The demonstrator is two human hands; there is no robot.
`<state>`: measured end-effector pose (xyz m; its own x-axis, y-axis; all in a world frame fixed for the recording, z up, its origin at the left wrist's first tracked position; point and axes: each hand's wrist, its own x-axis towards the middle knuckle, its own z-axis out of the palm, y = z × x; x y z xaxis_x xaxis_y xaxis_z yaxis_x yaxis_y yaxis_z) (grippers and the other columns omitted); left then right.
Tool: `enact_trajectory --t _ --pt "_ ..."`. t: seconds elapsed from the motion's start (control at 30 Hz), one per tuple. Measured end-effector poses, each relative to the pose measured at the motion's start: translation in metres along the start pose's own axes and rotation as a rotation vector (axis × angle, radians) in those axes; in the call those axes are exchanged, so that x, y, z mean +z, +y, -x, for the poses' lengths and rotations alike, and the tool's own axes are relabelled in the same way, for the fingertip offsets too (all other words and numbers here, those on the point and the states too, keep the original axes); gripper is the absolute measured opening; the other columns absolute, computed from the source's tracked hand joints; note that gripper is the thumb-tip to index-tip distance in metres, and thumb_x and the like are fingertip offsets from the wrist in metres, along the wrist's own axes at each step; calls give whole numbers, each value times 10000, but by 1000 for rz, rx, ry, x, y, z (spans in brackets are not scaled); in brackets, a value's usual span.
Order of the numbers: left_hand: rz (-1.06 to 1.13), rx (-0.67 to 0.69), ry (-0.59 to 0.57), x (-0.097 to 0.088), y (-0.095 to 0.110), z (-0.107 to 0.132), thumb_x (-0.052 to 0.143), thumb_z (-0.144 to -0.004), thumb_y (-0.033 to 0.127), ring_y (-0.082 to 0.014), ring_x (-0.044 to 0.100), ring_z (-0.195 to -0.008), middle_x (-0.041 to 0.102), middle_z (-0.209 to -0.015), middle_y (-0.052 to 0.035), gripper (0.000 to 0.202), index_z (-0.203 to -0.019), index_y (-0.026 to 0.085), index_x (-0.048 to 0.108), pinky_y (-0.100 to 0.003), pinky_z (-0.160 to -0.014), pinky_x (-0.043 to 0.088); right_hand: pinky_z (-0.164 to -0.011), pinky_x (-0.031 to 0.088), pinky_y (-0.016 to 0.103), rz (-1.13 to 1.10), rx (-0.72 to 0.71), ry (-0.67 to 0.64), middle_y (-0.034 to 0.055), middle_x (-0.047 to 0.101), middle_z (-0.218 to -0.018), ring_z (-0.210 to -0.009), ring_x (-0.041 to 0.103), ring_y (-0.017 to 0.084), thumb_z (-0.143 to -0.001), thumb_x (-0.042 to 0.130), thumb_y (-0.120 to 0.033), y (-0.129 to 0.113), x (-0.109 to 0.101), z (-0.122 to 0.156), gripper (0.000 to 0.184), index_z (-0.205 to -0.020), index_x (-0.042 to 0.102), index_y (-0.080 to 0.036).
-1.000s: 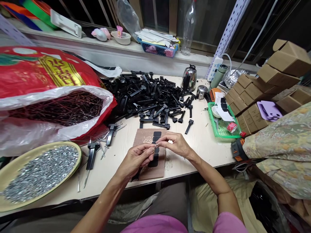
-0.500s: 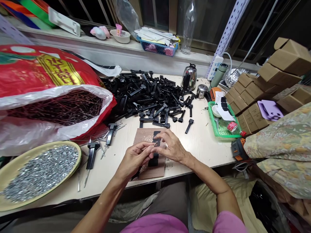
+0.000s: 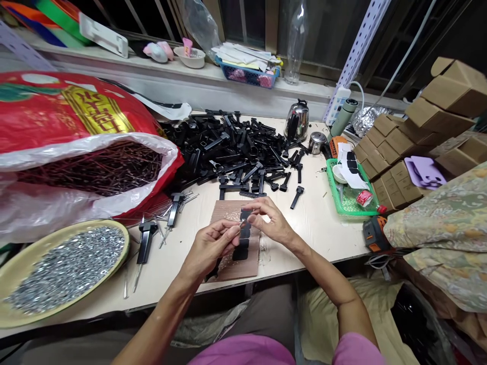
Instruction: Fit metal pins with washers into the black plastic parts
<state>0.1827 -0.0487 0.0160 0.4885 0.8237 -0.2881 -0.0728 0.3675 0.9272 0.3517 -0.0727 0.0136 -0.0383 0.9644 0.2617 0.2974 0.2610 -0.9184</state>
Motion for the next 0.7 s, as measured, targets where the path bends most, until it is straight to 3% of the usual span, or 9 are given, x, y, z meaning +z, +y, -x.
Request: enact_trajectory --t 0.1,0.2,0.33,0.47,0.6,0.7 --pt "-20 11 -7 1 1 1 748 -585 553 -37 365 -393 516 -488 57 475 -774 133 630 -175 -395 261 -898 459 347 8 -1 -5 36 540 -910 -932 548 159 -817 549 -624 0 0 0 422 -779 615 -209" --pt "-49 46 8 4 2 2 736 -615 535 -47 400 -416 522 -501 53 439 -762 136 628 -177 -407 286 -841 466 331 24 -13 33 21 523 -831 -862 540 155 -779 567 -660 0 4 0 472 -672 535 -201" --pt "38 117 129 9 2 0 722 -642 524 -65 465 -448 591 -567 31 427 -804 145 610 -192 -452 373 -753 470 309 -10 139 172 1 518 -777 -761 532 138 -824 455 -692 0 11 4 496 -752 517 -205" --pt "168 182 280 14 -2 -5 740 -625 504 -128 620 -670 676 -692 -22 429 -825 155 592 -236 -648 490 -697 496 279 -276 309 111 -14 571 -741 -698 557 122 -757 570 -680 3 28 13 478 -805 500 -210" --pt "210 97 345 21 -8 -5 729 -623 520 -107 595 -610 706 -833 -48 456 -867 158 597 -185 -481 408 -579 485 221 -518 371 114 -15 611 -773 -605 565 89 -710 634 -663 6 51 21 512 -927 512 -216" --pt "246 125 368 25 -13 -6 726 -628 505 -110 598 -640 711 -909 -71 417 -816 154 605 -204 -521 440 -452 408 188 -429 441 119 -36 589 -712 -497 516 69 -787 583 -593 5 55 22 406 -912 541 -210"
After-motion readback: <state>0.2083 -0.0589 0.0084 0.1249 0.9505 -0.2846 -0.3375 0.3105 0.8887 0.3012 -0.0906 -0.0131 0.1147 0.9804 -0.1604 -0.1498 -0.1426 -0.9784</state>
